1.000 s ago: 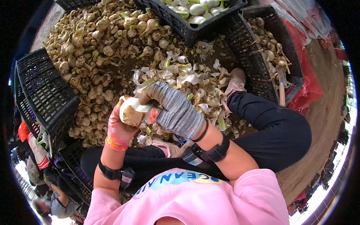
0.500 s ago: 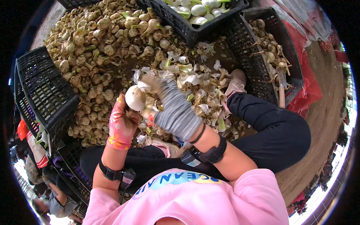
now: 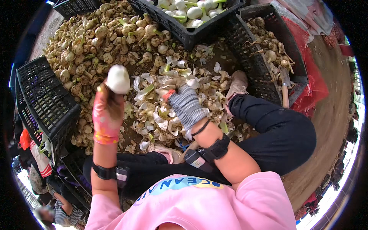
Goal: The person sits on the ground and peels the outer layers of onions by hand, removing the dry skins and green tops. They place the cleaned onions into a black plastic crate and discard the peels onto a pile on the ground.
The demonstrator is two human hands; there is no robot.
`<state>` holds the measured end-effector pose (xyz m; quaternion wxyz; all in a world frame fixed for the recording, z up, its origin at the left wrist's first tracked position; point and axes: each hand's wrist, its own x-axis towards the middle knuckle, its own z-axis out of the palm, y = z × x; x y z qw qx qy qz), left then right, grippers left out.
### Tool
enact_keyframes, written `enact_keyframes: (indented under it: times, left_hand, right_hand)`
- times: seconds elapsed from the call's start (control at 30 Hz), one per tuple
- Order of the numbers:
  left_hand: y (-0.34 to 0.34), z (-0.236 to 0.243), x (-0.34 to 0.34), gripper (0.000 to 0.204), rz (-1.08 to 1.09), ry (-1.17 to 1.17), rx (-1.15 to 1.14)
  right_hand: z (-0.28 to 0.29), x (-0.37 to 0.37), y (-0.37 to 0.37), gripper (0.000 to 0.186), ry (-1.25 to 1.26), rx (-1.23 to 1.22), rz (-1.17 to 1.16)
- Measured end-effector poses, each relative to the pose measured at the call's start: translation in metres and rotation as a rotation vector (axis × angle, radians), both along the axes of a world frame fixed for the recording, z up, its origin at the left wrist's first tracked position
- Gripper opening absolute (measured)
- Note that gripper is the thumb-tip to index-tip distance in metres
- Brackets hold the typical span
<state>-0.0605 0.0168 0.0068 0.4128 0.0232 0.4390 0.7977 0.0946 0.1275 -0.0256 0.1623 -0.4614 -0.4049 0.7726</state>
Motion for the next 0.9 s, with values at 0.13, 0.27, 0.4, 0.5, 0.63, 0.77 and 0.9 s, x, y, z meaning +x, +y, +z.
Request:
enact_keyframes:
  times: [0.13, 0.27, 0.4, 0.5, 0.63, 0.77, 0.9]
  left_hand:
    - [0.060, 0.053, -0.006, 0.044, -0.275, 0.299, 0.305]
    - [0.096, -0.023, -0.047, 0.027, -0.299, 0.486, -0.257]
    - [0.096, -0.180, -0.091, 0.030, -0.506, 1.119, -0.880]
    - [0.118, -0.193, -0.065, 0.045, -0.639, 1.599, -1.018]
    - [0.124, -0.201, -0.068, 0.045, -0.802, 1.583, -1.231]
    - [0.104, -0.161, -0.060, 0.044, -0.617, 1.500, -0.943]
    - [0.071, -0.085, -0.034, 0.063, -0.371, 0.590, -0.468]
  right_hand:
    - [0.000, 0.007, 0.007, 0.028, -0.069, 0.037, 0.122]
    - [0.004, 0.008, 0.005, 0.026, 0.002, 0.240, 0.086]
    - [0.015, 0.003, 0.005, 0.027, -0.083, 0.203, 0.123]
    - [-0.014, 0.011, 0.001, 0.026, 0.101, 0.044, 0.025]
    - [-0.015, 0.006, -0.004, 0.019, -0.041, 0.163, 0.130]
    - [-0.035, 0.015, -0.009, 0.019, -0.157, 0.171, 0.190]
    - [-0.015, 0.006, -0.011, 0.026, 0.035, 0.106, 0.333]
